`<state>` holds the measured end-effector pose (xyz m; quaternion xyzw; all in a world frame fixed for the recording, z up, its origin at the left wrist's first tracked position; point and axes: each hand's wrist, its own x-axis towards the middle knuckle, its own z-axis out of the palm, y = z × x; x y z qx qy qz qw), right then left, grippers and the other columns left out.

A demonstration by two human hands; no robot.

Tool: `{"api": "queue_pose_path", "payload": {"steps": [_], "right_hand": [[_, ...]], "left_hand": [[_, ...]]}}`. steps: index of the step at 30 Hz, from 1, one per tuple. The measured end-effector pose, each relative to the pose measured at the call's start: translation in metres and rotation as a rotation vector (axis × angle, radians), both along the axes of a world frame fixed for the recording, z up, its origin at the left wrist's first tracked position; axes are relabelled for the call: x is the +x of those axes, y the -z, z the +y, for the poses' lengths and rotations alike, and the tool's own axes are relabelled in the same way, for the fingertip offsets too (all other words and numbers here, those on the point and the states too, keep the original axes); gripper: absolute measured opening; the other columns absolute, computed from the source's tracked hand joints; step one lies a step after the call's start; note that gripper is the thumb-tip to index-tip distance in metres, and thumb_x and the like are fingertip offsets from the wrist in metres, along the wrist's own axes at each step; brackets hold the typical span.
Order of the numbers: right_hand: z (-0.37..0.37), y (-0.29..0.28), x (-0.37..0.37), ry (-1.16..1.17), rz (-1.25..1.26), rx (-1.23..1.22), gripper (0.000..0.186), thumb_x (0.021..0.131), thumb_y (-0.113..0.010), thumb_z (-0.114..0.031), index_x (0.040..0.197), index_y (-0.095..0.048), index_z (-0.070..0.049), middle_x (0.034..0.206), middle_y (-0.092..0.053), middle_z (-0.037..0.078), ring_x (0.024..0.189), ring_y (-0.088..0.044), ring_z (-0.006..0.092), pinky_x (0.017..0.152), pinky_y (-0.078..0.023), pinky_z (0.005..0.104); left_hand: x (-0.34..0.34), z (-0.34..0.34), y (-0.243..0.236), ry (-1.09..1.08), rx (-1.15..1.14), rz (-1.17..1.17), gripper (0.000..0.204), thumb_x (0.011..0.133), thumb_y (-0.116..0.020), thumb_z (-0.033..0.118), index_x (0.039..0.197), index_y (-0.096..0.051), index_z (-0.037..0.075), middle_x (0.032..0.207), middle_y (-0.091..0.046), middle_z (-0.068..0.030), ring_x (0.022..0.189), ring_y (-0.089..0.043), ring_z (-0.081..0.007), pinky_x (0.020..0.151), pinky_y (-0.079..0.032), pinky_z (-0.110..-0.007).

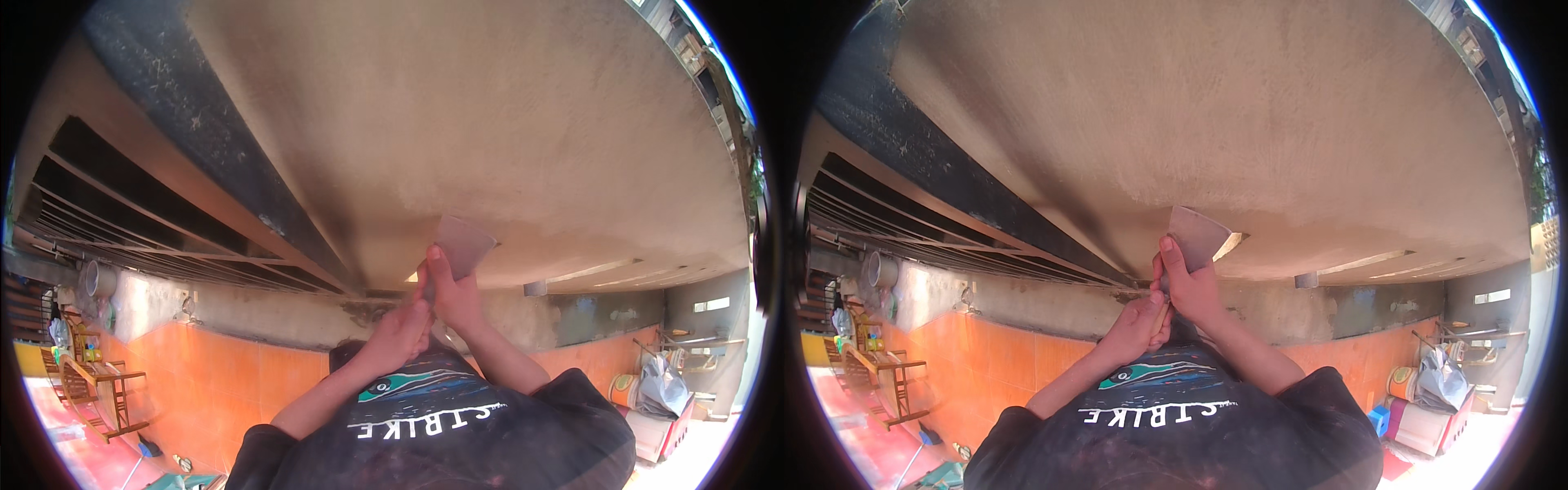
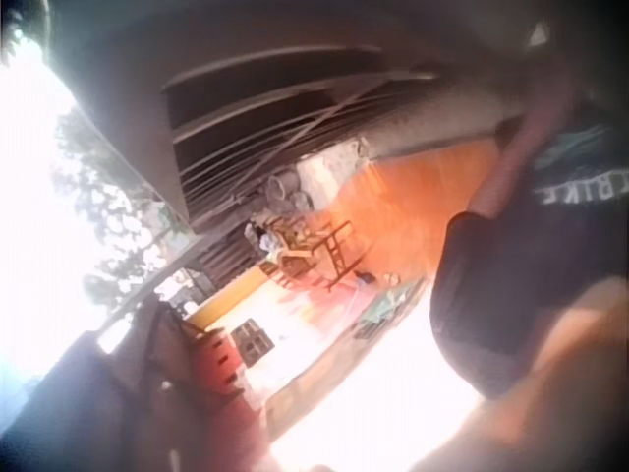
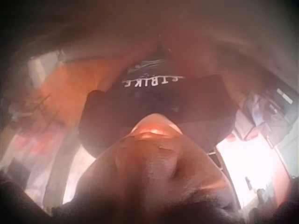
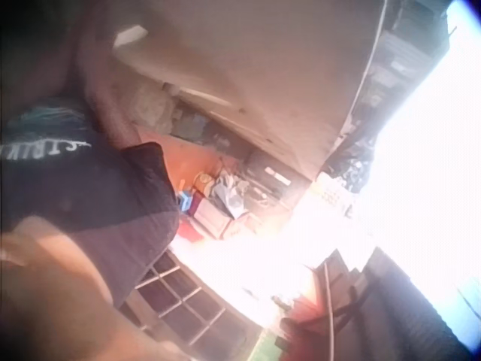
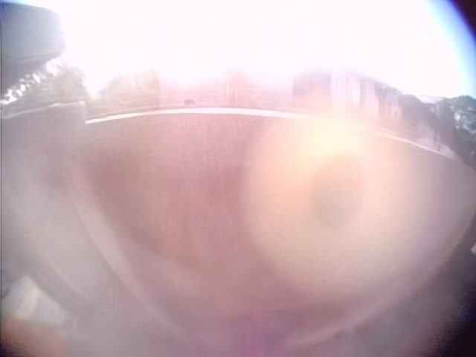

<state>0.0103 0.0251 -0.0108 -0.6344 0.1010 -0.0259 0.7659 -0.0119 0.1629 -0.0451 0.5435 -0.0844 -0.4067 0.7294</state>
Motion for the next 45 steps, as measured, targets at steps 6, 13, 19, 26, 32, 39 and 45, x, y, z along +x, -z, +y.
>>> {"api": "queue_pose_path", "payload": {"steps": [6, 13, 19, 26, 32, 39, 45], "right_hand": [[0.006, -0.006, -0.001, 0.032, -0.057, -0.023, 0.031, 0.100, -0.053, -0.035, 0.088, -0.054, -0.006, 0.064, -0.055, 0.002, 0.055, -0.055, 0.0101, 0.050, -0.044, 0.0245], [-0.002, 0.003, -0.011, 0.101, -0.249, -0.080, 0.035, 0.100, -0.054, -0.037, 0.086, -0.056, -0.005, 0.066, -0.057, 0.003, 0.057, -0.056, 0.0114, 0.052, -0.045, 0.0259], [0.009, 0.036, -0.074, -0.251, -0.125, -0.106, 0.032, 0.101, -0.049, -0.031, 0.115, -0.059, -0.003, 0.093, -0.063, 0.007, 0.067, -0.062, 0.0120, 0.059, -0.050, 0.0247], [-0.002, 0.052, -0.184, -0.202, 0.098, 0.206, 0.036, 0.103, -0.046, -0.027, 0.127, -0.052, -0.002, 0.109, -0.062, 0.008, 0.080, -0.062, 0.0091, 0.065, -0.053, 0.0233], [0.014, 0.058, -0.249, 0.107, 0.015, 0.144, 0.035, 0.103, -0.048, -0.025, 0.127, -0.053, 0.000, 0.096, -0.062, 0.004, 0.072, -0.057, 0.0073, 0.069, -0.047, 0.0198], [0.011, 0.047, -0.249, 0.430, -0.007, 0.148, 0.030, 0.105, -0.043, -0.030, 0.113, -0.052, -0.002, 0.073, -0.052, 0.002, 0.056, -0.046, 0.0048, 0.053, -0.038, 0.0198], [0.005, 0.041, -0.168, 0.293, -0.079, 0.376, 0.029, 0.105, -0.041, -0.027, 0.120, -0.051, -0.004, 0.074, -0.053, 0.003, 0.049, -0.044, 0.0064, 0.047, -0.038, 0.0212]], "left_hand": [[-0.001, -0.002, -0.011, -0.022, -0.070, -0.018, 0.054, 0.103, -0.029, 0.053, 0.083, -0.046, 0.007, 0.057, -0.042, 0.0004, 0.046, -0.034, -0.0064, 0.043, -0.027, -0.022], [-0.005, 0.001, -0.005, 0.017, -0.057, -0.083, 0.051, 0.104, -0.029, 0.051, 0.087, -0.046, 0.006, 0.058, -0.042, 0.0000, 0.046, -0.035, -0.0073, 0.042, -0.027, -0.022], [-0.046, 0.017, 0.012, 0.126, 0.067, -0.181, 0.049, 0.106, -0.022, 0.046, 0.099, -0.047, 0.005, 0.068, -0.048, -0.0026, 0.053, -0.041, -0.0093, 0.051, -0.035, -0.023], [-0.095, 0.015, 0.024, 0.346, -0.105, -0.120, 0.048, 0.107, -0.016, 0.036, 0.119, -0.047, 0.002, 0.092, -0.056, -0.0067, 0.081, -0.055, -0.0167, 0.079, -0.045, -0.030], [-0.127, 0.007, 0.011, 0.468, 0.080, -0.437, 0.041, 0.108, -0.026, 0.028, 0.116, -0.053, -0.002, 0.100, -0.058, -0.0086, 0.095, -0.053, -0.0168, 0.091, -0.043, -0.033], [-0.065, -0.007, -0.007, 0.494, 0.357, -0.510, 0.045, 0.105, -0.040, 0.034, 0.129, -0.049, -0.003, 0.118, -0.062, -0.0117, 0.110, -0.057, -0.0176, 0.095, -0.043, -0.032], [0.008, -0.045, 0.004, 0.530, -0.092, -0.468, 0.056, 0.103, -0.037, 0.045, 0.137, -0.041, 0.000, 0.122, -0.061, -0.0126, 0.114, -0.058, -0.0202, 0.097, -0.045, -0.037]]}}
